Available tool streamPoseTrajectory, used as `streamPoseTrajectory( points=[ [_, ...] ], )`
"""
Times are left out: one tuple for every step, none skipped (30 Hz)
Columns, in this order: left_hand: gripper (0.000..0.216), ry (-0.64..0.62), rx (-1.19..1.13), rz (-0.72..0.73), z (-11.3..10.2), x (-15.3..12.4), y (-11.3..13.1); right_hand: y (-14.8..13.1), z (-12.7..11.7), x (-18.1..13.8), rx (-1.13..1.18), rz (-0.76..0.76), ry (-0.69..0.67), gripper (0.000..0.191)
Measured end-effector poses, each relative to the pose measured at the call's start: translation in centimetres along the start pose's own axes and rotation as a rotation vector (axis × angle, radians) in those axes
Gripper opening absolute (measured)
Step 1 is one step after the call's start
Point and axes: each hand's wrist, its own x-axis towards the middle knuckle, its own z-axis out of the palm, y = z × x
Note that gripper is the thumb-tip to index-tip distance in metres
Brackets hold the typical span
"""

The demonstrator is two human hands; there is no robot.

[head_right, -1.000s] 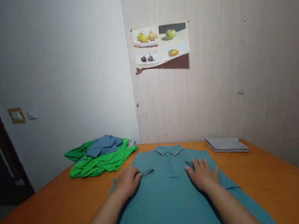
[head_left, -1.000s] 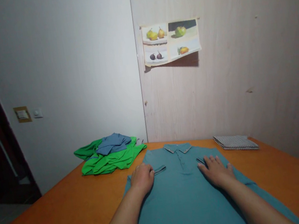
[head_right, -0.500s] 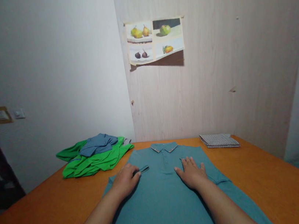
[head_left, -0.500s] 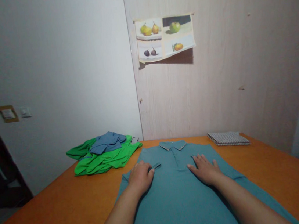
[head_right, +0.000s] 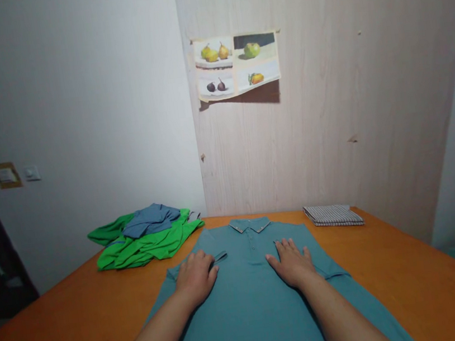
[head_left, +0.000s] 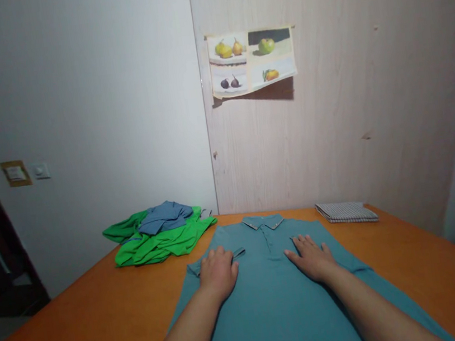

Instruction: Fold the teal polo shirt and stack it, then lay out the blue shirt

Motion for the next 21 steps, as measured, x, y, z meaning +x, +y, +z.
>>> streamPoseTrajectory(
  points=[
    [0.026,0.012,0.009,0.002,0.1,-0.1,0.1,-0.1,-0.1,-0.1,-0.003,0.001,-0.001,0.083],
    [0.026,0.018,0.017,0.005,0.1,-0.1,0.2,-0.2,-0.3,-0.2,-0.007,0.0,-0.004,0.082],
    [0.027,0.024,0.024,0.008,0.1,-0.2,0.3,-0.3,-0.5,-0.4,-0.012,-0.005,-0.008,0.082],
    [0.028,0.024,0.029,0.01,0.1,-0.2,0.4,-0.3,-0.7,-0.7,-0.015,-0.014,-0.015,0.081],
    [0.029,0.022,0.03,0.013,0.0,-0.2,0.4,-0.3,-1.0,-1.0,-0.017,-0.025,-0.022,0.08],
    [0.03,0.016,0.029,0.018,-0.1,-0.2,0.4,-0.2,-1.4,-1.3,-0.017,-0.036,-0.029,0.08],
    [0.031,0.003,0.02,0.02,-0.2,-0.2,0.3,-0.1,-1.8,-1.7,-0.016,-0.044,-0.036,0.08],
    [0.032,-0.007,-0.004,0.036,-0.3,-0.1,0.2,0.2,-2.2,-2.2,-0.016,-0.047,-0.041,0.08],
    [0.032,-0.028,-0.019,0.041,-0.4,-0.1,0.0,0.5,-2.6,-2.8,-0.017,-0.047,-0.046,0.08],
    [0.032,-0.047,-0.034,0.05,-0.6,-0.1,-0.2,0.8,-2.9,-3.5,-0.017,-0.045,-0.052,0.079],
    [0.032,-0.07,-0.05,0.065,-0.8,-0.1,-0.4,1.3,-3.2,-4.3,-0.016,-0.045,-0.053,0.078],
    [0.032,-0.092,-0.067,0.082,-1.0,-0.1,-0.7,1.8,-3.4,-5.2,-0.011,-0.048,-0.052,0.077],
    [0.032,-0.114,-0.084,0.102,-1.2,-0.2,-0.9,2.3,-3.5,-6.3,-0.002,-0.051,-0.047,0.077],
    [0.032,-0.132,-0.098,0.122,-1.5,-0.5,-1.1,2.8,-3.4,-7.4,0.011,-0.054,-0.039,0.076],
    [0.033,-0.142,-0.114,0.143,-1.7,-0.8,-1.3,3.4,-3.1,-8.7,0.026,-0.056,-0.029,0.077],
    [0.035,-0.144,-0.136,0.163,-2.0,-1.3,-1.4,3.9,-2.8,-9.9,0.038,-0.049,-0.018,0.077],
    [0.037,-0.14,-0.164,0.185,-2.2,-1.8,-1.5,4.4,-2.3,-11.1,0.045,-0.045,-0.011,0.077],
    [0.04,-0.134,-0.198,0.208,-2.3,-2.5,-1.5,4.8,-1.9,-12.2,0.047,-0.044,-0.004,0.077],
    [0.042,-0.13,-0.236,0.228,-2.3,-3.1,-1.4,5.1,-1.4,-13.3,0.042,-0.037,0.005,0.076],
    [0.045,-0.133,-0.272,0.243,-2.3,-3.9,-1.3,5.3,-1.0,-14.1,0.035,-0.036,0.012,0.076],
    [0.047,-0.145,-0.299,0.251,-2.3,-4.6,-1.2,5.4,-0.8,-14.9,0.027,-0.039,0.018,0.075]
  ],
)
